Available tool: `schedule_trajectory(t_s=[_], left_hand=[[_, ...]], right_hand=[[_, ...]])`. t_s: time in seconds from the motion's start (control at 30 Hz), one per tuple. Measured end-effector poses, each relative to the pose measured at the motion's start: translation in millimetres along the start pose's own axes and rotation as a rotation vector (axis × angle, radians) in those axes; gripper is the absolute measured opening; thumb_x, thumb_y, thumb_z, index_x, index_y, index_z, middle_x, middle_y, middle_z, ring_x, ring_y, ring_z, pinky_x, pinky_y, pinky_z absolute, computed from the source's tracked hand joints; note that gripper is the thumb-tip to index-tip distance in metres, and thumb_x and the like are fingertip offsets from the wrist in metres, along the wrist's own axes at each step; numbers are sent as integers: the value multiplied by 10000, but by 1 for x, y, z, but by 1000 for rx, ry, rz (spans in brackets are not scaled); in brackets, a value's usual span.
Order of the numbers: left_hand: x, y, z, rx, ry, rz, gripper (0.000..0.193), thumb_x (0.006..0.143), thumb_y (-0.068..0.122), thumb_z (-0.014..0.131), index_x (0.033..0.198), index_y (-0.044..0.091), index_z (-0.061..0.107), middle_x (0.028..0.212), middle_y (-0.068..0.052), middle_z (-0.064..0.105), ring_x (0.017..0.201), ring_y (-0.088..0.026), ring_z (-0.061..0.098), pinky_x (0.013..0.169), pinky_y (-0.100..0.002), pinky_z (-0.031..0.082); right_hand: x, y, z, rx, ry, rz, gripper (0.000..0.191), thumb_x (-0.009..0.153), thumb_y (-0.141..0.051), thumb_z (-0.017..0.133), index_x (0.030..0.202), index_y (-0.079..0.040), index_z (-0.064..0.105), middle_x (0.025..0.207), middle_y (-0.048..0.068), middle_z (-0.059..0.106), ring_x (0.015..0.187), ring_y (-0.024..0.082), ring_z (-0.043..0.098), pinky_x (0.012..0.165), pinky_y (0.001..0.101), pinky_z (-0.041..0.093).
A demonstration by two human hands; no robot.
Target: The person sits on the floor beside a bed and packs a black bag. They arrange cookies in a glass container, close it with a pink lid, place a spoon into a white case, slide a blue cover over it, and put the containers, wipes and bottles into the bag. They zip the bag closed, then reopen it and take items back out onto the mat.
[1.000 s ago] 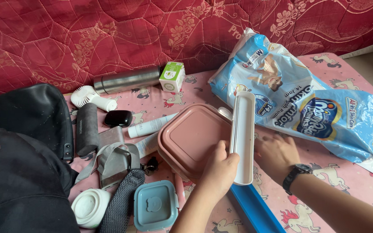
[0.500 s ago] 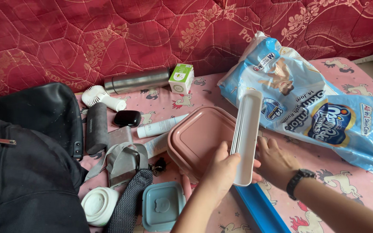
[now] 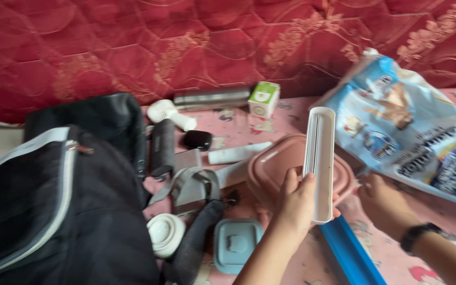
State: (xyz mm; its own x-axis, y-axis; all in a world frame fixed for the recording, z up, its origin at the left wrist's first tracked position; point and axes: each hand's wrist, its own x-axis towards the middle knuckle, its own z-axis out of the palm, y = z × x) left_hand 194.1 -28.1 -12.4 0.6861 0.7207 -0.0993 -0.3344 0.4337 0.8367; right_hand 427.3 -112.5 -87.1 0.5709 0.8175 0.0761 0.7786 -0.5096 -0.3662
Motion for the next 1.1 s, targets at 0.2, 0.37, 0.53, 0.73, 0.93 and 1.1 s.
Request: schedule_trajectory(t_s=[0.2, 0.37, 0.53, 0.73, 0.93, 1.1], left_hand=[[3, 9, -11, 17, 189, 21, 189, 1062, 155, 369, 1154, -6, 403, 814, -201, 686, 530, -291, 669, 487, -396, 573], [-3, 22, -19, 3, 271, 85, 300, 989, 57, 335, 1280, 30, 405, 907, -182, 685, 618, -272, 710, 525, -405, 594], [-7, 32, -20, 66, 323, -6, 333, 1017, 120, 367, 1339, 41, 381, 965, -241, 691, 679, -313, 691, 565, -395, 584], [-14, 27, -19, 445, 471, 13, 596, 973, 141, 453, 1549, 194, 307, 1236, -222, 629, 1060, -310, 680, 931, -416, 532], [-15, 10, -11, 286, 356, 109, 324, 961, 92, 428, 1275, 35, 489, 1175, -232, 668, 1097, -339, 697, 919, -439, 529], [-22, 4, -9, 48, 248, 27, 286, 1046, 162, 420, 1312, 59, 399, 1046, -240, 659, 783, -355, 706, 616, -453, 581]], right_hand=[[9, -33, -22, 928, -180, 283, 429, 1110, -346, 532, 1380, -16, 579, 789, 137, 572, 544, 233, 541, 457, 434, 521], [7, -71, -50, 746, -21, 358, 339, 1045, -218, 534, 1341, -53, 542, 827, 118, 629, 608, 207, 595, 511, 379, 511], [7, -111, -72, 747, 124, 103, 341, 1174, -266, 480, 1387, -54, 642, 848, 126, 662, 601, 179, 563, 500, 336, 481], [-8, -169, -83, 851, -115, -11, 330, 1035, -199, 533, 1211, 10, 718, 975, 40, 723, 814, 89, 582, 677, 262, 476], [-28, -208, -96, 668, -213, 19, 305, 970, -218, 615, 1191, -54, 746, 920, 49, 793, 785, 115, 689, 654, 284, 554], [-30, -209, -99, 760, -232, 34, 315, 960, -270, 646, 1132, -51, 794, 759, 55, 683, 629, 114, 562, 543, 323, 467]])
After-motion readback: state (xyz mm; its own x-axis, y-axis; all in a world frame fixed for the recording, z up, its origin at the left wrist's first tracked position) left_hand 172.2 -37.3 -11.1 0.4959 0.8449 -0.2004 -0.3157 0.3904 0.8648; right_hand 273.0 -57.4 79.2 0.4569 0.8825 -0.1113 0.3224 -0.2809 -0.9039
